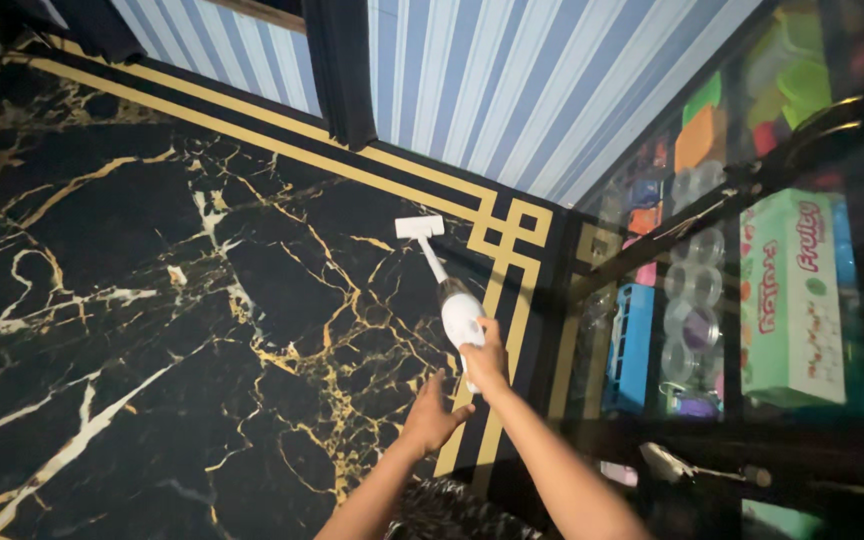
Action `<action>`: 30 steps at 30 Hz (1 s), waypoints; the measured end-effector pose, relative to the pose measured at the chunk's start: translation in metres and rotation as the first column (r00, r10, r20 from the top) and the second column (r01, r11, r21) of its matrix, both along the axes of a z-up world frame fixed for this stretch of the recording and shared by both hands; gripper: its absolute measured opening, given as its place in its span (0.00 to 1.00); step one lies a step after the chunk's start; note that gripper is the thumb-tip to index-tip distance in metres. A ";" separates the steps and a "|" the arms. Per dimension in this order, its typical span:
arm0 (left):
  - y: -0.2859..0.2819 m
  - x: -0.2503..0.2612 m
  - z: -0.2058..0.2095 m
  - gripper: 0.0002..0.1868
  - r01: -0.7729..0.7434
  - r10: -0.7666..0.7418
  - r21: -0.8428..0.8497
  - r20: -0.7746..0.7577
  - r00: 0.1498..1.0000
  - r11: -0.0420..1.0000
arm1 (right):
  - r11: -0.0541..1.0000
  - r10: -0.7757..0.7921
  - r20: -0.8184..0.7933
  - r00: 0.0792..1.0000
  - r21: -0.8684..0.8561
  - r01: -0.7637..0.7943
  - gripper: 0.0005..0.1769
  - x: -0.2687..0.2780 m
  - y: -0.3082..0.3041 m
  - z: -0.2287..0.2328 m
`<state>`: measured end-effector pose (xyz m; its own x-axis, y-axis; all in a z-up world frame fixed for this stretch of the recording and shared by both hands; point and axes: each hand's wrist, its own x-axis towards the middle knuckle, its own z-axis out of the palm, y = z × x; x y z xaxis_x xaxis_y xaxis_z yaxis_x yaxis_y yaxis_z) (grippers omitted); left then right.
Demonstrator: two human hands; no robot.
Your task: The person uses a handheld vacuum to clean the edges and corners of a marble-patterned floor near a display case and doorway.
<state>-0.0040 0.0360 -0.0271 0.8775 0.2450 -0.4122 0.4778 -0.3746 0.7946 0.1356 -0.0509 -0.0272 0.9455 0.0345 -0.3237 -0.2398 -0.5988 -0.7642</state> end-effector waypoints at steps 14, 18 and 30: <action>0.002 0.002 -0.023 0.44 -0.204 0.195 -0.039 -0.168 0.966 0.978 | 0.993 0.021 0.104 0.994 0.111 -0.032 0.34 0.141 0.042 -0.102; 0.010 -0.002 -0.050 0.44 -0.207 0.207 0.013 -0.105 0.973 0.978 | 0.999 0.034 0.108 0.994 0.019 -0.036 0.34 0.163 0.056 -0.105; 0.004 -0.015 -0.063 0.38 -0.245 0.245 0.011 0.007 0.969 0.969 | 0.996 0.092 -0.027 0.995 0.012 -0.091 0.36 0.155 0.056 -0.067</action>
